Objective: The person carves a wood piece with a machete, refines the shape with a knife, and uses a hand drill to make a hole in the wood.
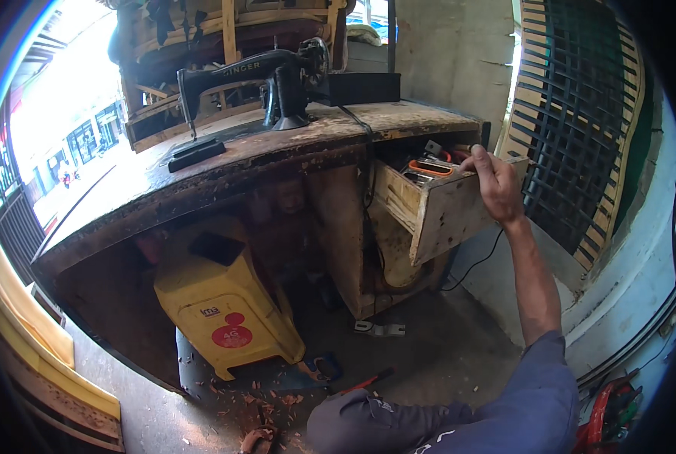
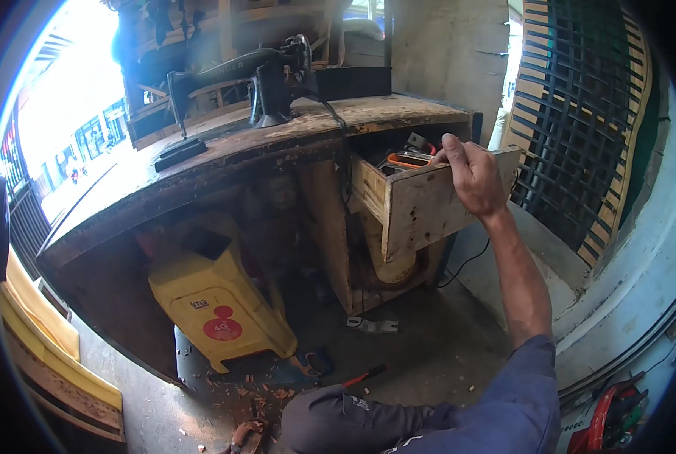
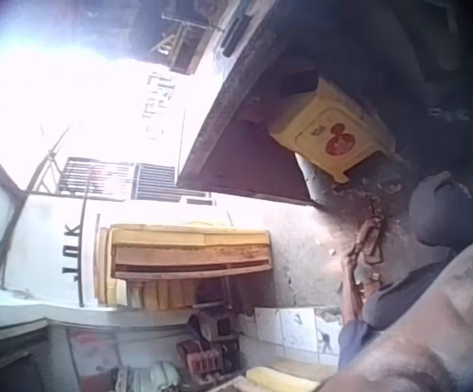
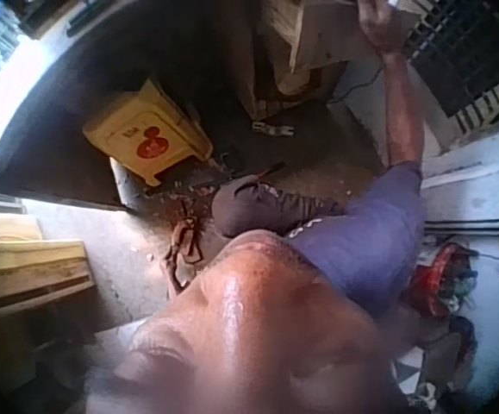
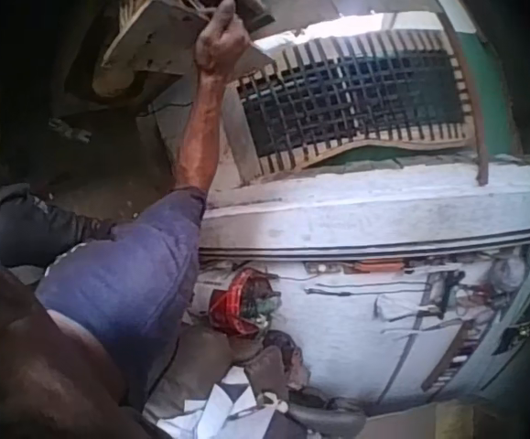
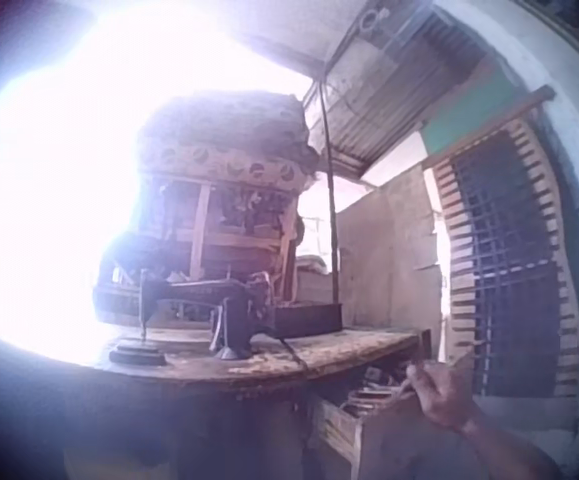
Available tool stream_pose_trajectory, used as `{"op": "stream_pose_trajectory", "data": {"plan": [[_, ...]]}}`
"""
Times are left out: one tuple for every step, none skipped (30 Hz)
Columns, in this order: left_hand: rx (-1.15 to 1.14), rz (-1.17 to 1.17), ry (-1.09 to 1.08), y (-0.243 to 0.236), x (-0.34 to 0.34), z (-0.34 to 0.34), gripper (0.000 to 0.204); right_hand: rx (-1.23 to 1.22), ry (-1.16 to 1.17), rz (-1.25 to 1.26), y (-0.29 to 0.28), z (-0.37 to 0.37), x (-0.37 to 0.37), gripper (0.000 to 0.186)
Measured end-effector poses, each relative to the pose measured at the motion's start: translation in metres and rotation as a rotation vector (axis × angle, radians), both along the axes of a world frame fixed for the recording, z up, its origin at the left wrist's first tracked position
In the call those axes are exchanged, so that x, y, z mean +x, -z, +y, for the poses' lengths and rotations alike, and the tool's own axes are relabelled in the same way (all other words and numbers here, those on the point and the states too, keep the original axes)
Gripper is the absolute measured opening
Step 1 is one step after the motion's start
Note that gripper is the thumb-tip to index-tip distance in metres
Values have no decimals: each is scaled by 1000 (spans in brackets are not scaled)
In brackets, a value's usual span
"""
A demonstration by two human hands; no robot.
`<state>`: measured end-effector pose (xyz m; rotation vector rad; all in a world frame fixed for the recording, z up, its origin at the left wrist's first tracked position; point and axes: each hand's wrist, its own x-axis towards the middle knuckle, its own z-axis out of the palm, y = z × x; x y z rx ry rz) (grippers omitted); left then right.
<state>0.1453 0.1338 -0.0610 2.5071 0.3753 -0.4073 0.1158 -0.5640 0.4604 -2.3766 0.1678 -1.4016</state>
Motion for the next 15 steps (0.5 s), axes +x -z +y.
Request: {"op": "stream_pose_trajectory", "data": {"plan": [[5,2,0,-1,1,0,30,28,-11,-38,3,-1,-4,53],[5,3,0,-1,0,0,30,34,11,-19,4,0,-7,53],[2,3,-5,0,0,1,30,21,12,-55,5,2,-10,53],[-3,3,-11,1,-4,4,30,-37,-58,-96,7,4,-12,53],[-3,7,-13,3,-7,8,30,-11,-22,-82,8,6,-12,54],[-4,6,-19,6,-12,13,30,-16,44,-122,10,7,-10,52],[-8,5,-22,10,-19,18,30,-54,52,-152,14,7,-7,50],[-9,3,-20,13,-27,25,30,-77,59,-182,18,6,-3,47],[-16,-7,-17,17,-37,31,29,-101,44,-218,23,3,1,45],[-19,-23,1,20,-46,37,29,-102,31,-242,29,-2,4,42],[-23,-49,33,22,-57,43,29,-89,25,-278,36,-9,7,39],[-22,-83,63,24,-63,46,29,-117,43,-281,40,-17,9,38],[-12,-32,59,25,-72,48,29,-124,63,-285,45,-26,8,36],[-178,-21,-91,27,-78,49,34,-127,78,-259,48,-36,7,35],[-243,-102,-40,28,-82,50,34,-106,34,-287,48,-47,4,33]]}}
